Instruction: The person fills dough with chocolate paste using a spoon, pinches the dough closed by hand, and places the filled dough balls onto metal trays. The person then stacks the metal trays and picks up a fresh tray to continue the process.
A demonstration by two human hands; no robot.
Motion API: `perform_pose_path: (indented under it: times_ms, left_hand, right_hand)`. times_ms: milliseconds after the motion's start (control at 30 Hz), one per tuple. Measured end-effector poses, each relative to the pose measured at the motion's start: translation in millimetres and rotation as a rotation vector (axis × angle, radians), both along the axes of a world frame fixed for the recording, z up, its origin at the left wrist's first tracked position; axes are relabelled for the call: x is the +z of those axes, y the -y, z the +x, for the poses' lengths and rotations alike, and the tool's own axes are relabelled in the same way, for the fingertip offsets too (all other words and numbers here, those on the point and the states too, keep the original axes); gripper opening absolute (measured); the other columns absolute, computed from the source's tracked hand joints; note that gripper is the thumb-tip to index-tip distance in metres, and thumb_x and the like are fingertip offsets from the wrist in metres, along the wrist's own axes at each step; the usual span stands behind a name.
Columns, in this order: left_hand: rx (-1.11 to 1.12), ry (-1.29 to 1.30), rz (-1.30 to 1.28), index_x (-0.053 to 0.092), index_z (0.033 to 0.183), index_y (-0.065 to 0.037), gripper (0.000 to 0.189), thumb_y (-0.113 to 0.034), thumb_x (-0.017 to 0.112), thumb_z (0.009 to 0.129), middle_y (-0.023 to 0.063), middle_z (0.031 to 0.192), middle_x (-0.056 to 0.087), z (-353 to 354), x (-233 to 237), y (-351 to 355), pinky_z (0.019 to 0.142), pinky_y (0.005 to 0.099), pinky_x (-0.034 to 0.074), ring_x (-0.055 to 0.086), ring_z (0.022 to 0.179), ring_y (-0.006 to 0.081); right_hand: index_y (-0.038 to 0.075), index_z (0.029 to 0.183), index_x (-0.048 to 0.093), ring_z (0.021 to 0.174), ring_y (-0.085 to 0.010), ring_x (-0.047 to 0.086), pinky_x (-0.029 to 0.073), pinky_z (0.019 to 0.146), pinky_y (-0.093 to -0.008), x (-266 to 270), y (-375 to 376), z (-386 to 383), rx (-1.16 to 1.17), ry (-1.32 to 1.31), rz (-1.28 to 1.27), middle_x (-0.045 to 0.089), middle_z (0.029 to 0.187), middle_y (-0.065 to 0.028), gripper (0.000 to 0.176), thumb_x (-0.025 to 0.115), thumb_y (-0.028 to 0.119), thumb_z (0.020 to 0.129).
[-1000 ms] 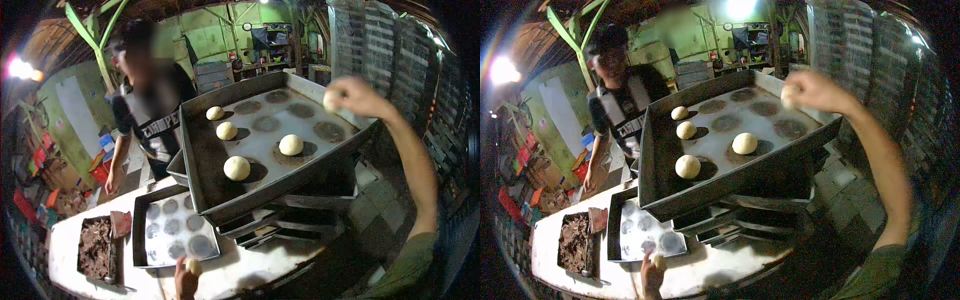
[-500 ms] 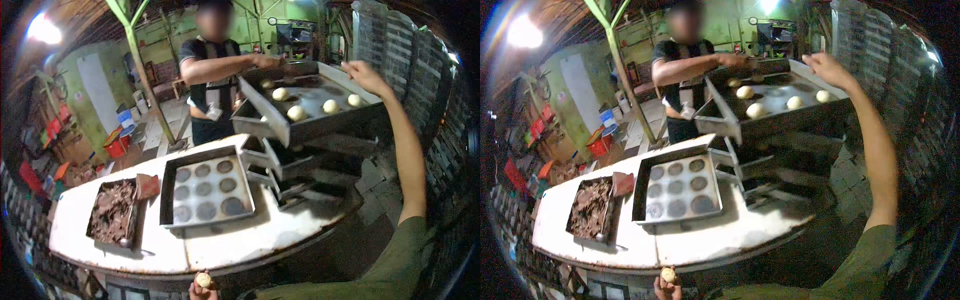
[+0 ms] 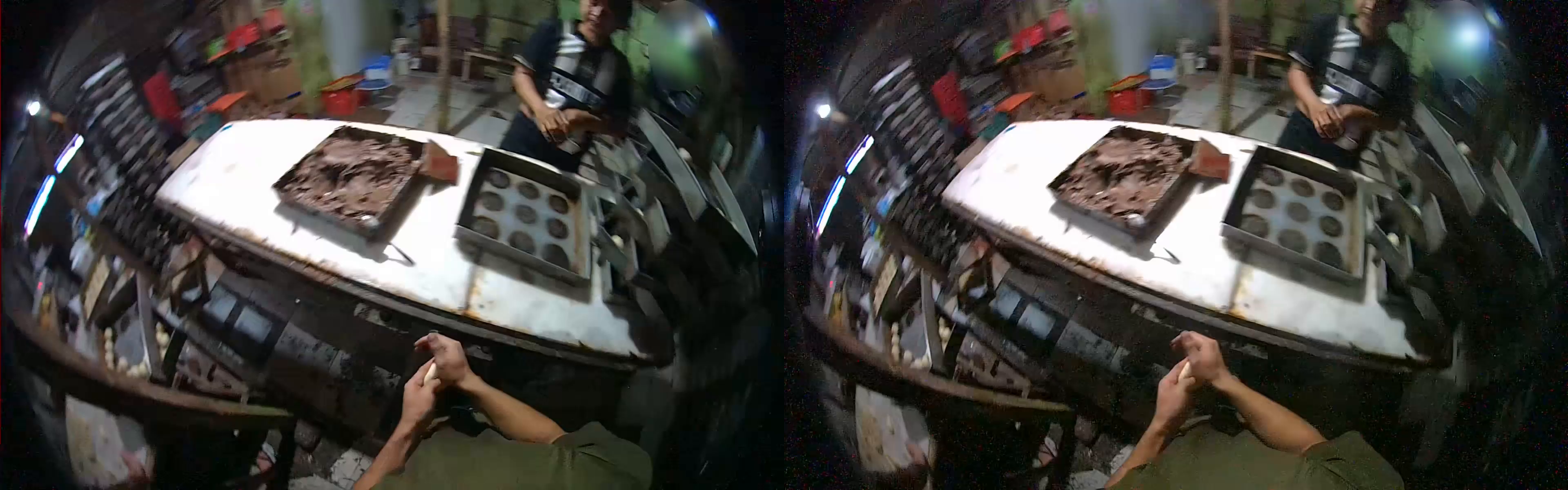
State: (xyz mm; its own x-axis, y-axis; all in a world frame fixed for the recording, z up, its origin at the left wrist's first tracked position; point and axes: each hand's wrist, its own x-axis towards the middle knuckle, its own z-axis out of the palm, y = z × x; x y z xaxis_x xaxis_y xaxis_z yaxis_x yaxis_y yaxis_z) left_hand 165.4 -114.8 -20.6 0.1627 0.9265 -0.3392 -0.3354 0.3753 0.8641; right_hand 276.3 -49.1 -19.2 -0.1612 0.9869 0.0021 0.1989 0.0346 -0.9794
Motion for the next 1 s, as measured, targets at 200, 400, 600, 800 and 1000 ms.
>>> perform_pose_path:
  times_ms: [200, 400, 600, 800, 1000]
  left_hand:
    - [0.140, 0.554, -0.215, 0.038, 0.127, 0.006, 0.051, 0.002, 0.038, 0.076, 0.0161, 0.119, 0.049, -69.6, -20.4, -19.8, 0.092, 0.0320, 0.042, 0.052, 0.106, 0.0236]
    - [0.230, 0.496, -0.193, 0.041, 0.125, 0.000, 0.045, 0.002, 0.047, 0.081, 0.0105, 0.111, 0.054, -64.5, -17.2, -90.1, 0.077, 0.0264, 0.047, 0.055, 0.096, 0.0172]
    - [0.288, 0.083, -0.061, 0.044, 0.119, 0.000, 0.041, 0.002, 0.056, 0.080, 0.0079, 0.106, 0.055, -61.0, -30.0, -171.0, 0.081, 0.0271, 0.047, 0.055, 0.094, 0.0149]
    - [-0.194, 0.397, 0.052, 0.028, 0.135, -0.001, 0.061, 0.006, 0.052, 0.079, 0.0068, 0.123, 0.046, -63.5, -9.1, -236.0, 0.094, 0.0267, 0.038, 0.047, 0.110, 0.0142]
    - [-0.257, 0.999, -0.155, 0.026, 0.135, 0.000, 0.062, 0.005, 0.049, 0.078, 0.0130, 0.127, 0.044, -156.4, 41.4, -310.7, 0.099, 0.0303, 0.035, 0.046, 0.113, 0.0204]
  right_hand:
    - [0.000, 0.095, 0.058, 0.078, -0.0209, 0.056, 0.045, 0.073, -0.0320, -35.8, -98.5, -42.0, -0.149, 0.272, 0.225, 0.059, 0.085, -0.0128, 0.019, 0.056, 0.016, 0.085]
    - [0.001, 0.124, 0.030, 0.103, -0.0380, 0.045, 0.036, 0.090, -0.0404, -51.3, -250.4, -66.3, -0.286, 0.572, 0.471, 0.042, 0.117, -0.0220, 0.060, 0.064, 0.021, 0.078]
    - [0.003, 0.107, 0.048, 0.084, -0.0380, 0.056, 0.046, 0.070, -0.0425, -30.7, -223.9, -74.4, -0.276, 0.297, 0.272, 0.055, 0.095, -0.0204, 0.021, 0.050, 0.010, 0.087]
    - [0.004, 0.112, 0.057, 0.087, -0.0269, 0.062, 0.047, 0.075, -0.0335, 29.4, -285.3, -65.2, -0.271, 0.280, 0.517, 0.063, 0.098, -0.0158, 0.029, 0.052, 0.002, 0.084]
    - [0.014, 0.107, 0.054, 0.072, -0.0332, 0.058, 0.045, 0.059, -0.0422, 65.2, -435.1, -84.4, -0.069, 1.084, 0.575, 0.058, 0.077, -0.0128, 0.028, 0.056, 0.013, 0.078]
